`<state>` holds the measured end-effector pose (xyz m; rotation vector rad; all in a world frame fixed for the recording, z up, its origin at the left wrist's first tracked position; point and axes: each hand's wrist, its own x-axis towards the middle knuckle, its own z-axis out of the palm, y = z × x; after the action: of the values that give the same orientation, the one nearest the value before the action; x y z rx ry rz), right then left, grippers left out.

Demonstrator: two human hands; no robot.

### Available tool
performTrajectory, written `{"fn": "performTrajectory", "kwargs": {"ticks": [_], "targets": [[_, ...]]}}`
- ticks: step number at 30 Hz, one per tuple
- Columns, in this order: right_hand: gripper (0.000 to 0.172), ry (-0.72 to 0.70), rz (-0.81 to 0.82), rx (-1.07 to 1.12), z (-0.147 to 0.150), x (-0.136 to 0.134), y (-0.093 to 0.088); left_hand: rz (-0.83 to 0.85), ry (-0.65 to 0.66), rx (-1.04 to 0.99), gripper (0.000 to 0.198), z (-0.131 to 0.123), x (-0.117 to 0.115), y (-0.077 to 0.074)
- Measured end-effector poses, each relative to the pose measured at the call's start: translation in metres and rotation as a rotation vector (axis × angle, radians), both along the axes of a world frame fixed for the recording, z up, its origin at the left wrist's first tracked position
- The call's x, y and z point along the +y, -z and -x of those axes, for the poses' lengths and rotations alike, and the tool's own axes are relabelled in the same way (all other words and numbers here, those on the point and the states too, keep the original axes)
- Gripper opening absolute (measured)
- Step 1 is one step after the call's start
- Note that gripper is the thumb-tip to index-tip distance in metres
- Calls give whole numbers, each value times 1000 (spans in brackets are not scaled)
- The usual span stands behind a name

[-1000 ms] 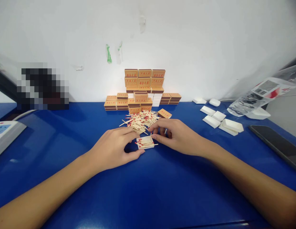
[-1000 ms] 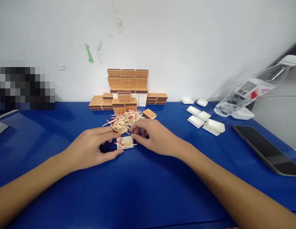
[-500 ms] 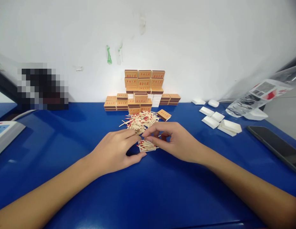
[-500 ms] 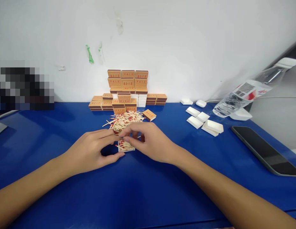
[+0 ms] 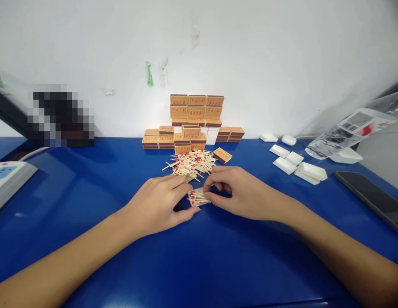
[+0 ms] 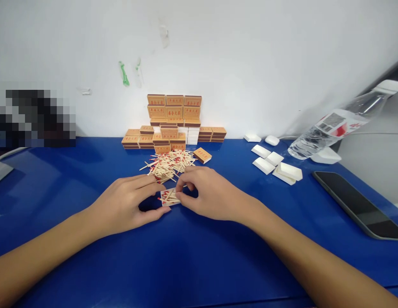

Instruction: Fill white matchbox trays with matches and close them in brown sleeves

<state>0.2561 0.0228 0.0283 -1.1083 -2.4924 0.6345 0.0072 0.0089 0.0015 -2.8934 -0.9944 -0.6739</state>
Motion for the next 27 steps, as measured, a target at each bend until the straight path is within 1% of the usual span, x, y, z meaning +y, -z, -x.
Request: {"fn": "performTrajectory", "kwargs": {"ticks": [4, 7, 12, 16, 19, 22, 25, 27], "targets": [[12, 3, -6, -36, 3, -5, -1, -78, 6, 3, 29, -3, -4, 0], [14, 24, 15, -58, 4, -7, -1, -97, 10, 2, 31, -5, -7, -1], [8, 88, 86, -57, 6, -9, -3, -92, -5, 13, 33, -6, -9, 1], [16, 113, 149, -10, 4, -6, -6, -77, -20, 15, 34, -7, -9, 2], [16, 141, 210, 19, 0, -4, -9, -48, -33, 15, 34, -7, -9, 1], [14, 169, 205, 23, -4, 0, -8, -23, -49, 15, 34, -7, -9, -1], [15, 158, 198, 35, -6, 2, -6, -9, -59, 14, 34, -7, -8, -1], [9, 154, 212, 54, -6, 3, -6, 0, -60, 9, 34, -7, -8, 0]]}}
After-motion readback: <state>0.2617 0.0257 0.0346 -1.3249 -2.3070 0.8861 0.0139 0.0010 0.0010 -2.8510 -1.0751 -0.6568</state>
